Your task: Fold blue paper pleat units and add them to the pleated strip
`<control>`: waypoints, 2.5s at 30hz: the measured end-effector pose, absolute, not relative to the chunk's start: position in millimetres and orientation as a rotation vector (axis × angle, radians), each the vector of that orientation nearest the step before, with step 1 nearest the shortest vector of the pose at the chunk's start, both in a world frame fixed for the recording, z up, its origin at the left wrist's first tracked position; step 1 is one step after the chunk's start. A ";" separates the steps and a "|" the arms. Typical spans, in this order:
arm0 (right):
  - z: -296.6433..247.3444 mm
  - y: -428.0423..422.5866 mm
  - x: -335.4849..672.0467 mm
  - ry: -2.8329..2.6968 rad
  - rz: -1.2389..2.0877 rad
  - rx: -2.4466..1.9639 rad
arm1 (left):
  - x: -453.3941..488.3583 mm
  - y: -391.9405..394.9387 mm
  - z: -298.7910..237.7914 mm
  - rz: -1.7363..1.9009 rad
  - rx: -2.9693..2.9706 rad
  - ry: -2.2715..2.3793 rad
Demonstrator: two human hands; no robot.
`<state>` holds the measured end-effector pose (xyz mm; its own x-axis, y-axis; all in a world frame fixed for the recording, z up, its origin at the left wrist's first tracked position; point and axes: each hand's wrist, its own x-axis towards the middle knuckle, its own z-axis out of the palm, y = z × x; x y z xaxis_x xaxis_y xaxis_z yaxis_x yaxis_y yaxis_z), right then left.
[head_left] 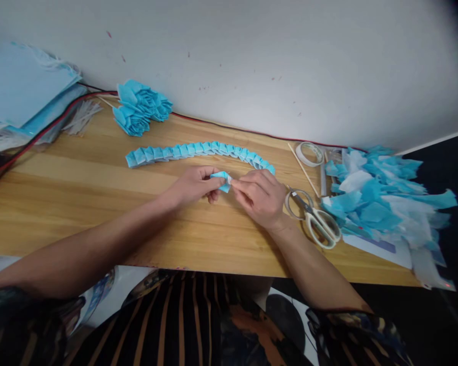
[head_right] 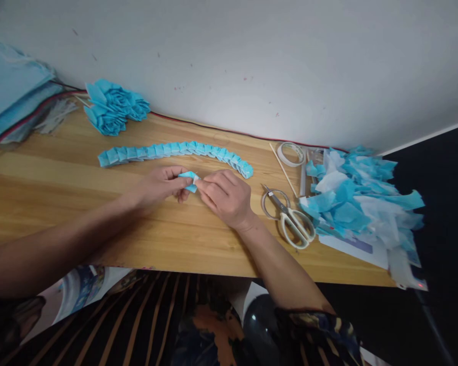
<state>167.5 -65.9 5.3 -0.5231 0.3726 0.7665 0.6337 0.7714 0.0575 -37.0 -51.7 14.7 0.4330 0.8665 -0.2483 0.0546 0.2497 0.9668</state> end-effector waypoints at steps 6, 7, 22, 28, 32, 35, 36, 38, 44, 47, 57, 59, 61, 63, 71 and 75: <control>0.3 -64.8 167.3 -2.158 -0.310 -0.676 | -37.3 -48.6 13.5 0.679 1.185 0.988; -0.2 -64.8 167.3 -2.160 -0.295 -0.680 | -37.3 -48.2 13.1 0.673 1.180 0.983; 3.6 -66.8 171.0 -2.186 0.088 -0.793 | -39.4 -41.5 4.3 0.712 1.087 0.979; 5.4 -66.1 171.5 -1.868 0.679 -1.115 | -36.6 -44.3 15.2 0.597 1.277 1.064; 1.4 -64.9 166.0 -1.876 0.906 -1.104 | -36.7 -48.3 15.8 0.577 1.490 1.051; 0.1 -64.3 163.5 -1.824 0.921 -1.090 | -39.0 -48.5 14.6 0.604 1.544 1.020; -0.2 -63.9 163.3 -1.797 0.937 -1.082 | -39.6 -48.1 14.5 0.615 1.521 0.997; -0.9 -63.1 163.4 -1.726 0.976 -1.072 | -39.9 -47.4 15.0 0.640 1.471 0.954; -3.0 -64.2 159.3 -1.566 1.072 -1.053 | -35.0 -50.3 13.8 0.705 1.463 0.932; -2.4 -65.7 156.9 -1.541 1.114 -1.069 | -35.2 -49.3 9.2 0.746 1.441 0.958; 1.0 -67.2 161.6 -1.542 1.188 -1.128 | -38.5 -45.3 1.8 0.809 1.451 0.991; -0.1 -67.0 162.0 -1.559 1.188 -1.134 | -38.2 -46.4 1.1 0.814 1.467 1.009; -1.6 -66.7 162.1 -1.582 1.169 -1.136 | -38.2 -47.4 0.9 0.813 1.462 1.008; -2.9 -66.4 162.3 -1.595 1.137 -1.134 | -38.5 -48.1 1.3 0.803 1.424 0.987; -6.1 -65.8 164.6 -1.612 1.094 -1.138 | -40.0 -45.3 2.2 0.791 1.363 0.964; -4.2 -66.0 164.5 -1.610 1.145 -1.132 | -37.5 -46.9 2.1 0.760 1.436 0.974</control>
<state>164.5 -66.0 -4.2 -0.2413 0.9623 0.1254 0.1968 0.1751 -0.9647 -37.5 -46.9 2.1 0.4394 0.8941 -0.0865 0.1327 0.0306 0.9907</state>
